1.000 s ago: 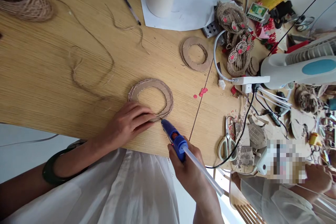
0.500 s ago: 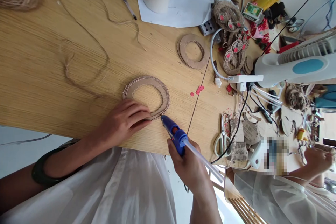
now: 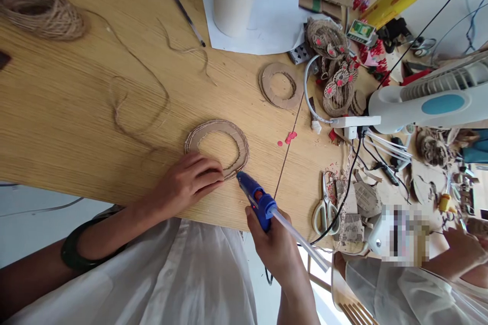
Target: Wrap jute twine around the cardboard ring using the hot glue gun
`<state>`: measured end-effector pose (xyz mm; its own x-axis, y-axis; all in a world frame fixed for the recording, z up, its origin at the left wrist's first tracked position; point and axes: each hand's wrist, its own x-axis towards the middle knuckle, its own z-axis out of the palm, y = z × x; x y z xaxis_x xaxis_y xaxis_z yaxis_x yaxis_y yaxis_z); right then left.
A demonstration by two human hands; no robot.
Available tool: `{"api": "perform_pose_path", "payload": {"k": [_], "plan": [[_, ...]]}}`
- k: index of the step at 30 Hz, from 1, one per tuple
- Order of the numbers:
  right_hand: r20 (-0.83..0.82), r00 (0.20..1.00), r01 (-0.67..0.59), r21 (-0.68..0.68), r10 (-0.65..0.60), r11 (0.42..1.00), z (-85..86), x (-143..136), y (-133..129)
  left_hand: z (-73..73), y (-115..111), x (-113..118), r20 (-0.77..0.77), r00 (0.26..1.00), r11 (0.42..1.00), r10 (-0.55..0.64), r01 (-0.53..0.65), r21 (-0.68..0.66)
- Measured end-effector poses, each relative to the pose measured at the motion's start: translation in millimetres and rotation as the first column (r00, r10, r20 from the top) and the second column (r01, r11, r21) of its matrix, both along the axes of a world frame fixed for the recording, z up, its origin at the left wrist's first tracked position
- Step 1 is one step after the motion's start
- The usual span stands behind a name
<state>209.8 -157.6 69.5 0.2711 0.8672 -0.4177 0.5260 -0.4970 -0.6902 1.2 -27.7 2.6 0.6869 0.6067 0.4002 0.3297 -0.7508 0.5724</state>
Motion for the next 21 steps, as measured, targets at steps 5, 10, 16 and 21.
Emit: {"api": "perform_pose_path", "payload": {"k": [5,10,16,21], "plan": [[0.056,0.998,-0.023,-0.067,0.027,0.998,-1.3,-0.6,2.2,0.5,0.7,0.5,-0.012,1.000,1.000,-0.003,0.003,0.029],[0.038,0.999,-0.022,-0.088,0.025,0.996,-1.1,-1.4,3.5,-0.6,0.8,-0.1,0.003,1.000,1.000,0.008,-0.008,0.016],[-0.016,1.000,0.005,-0.089,-0.007,0.996,2.2,-1.9,-0.3,0.6,0.6,-0.5,-0.022,1.000,1.000,0.001,0.000,0.021],[-0.050,0.998,0.038,-0.074,-0.041,0.997,0.1,1.9,1.2,-0.5,0.9,-1.2,-0.029,1.000,1.000,-0.005,0.006,0.019]]}}
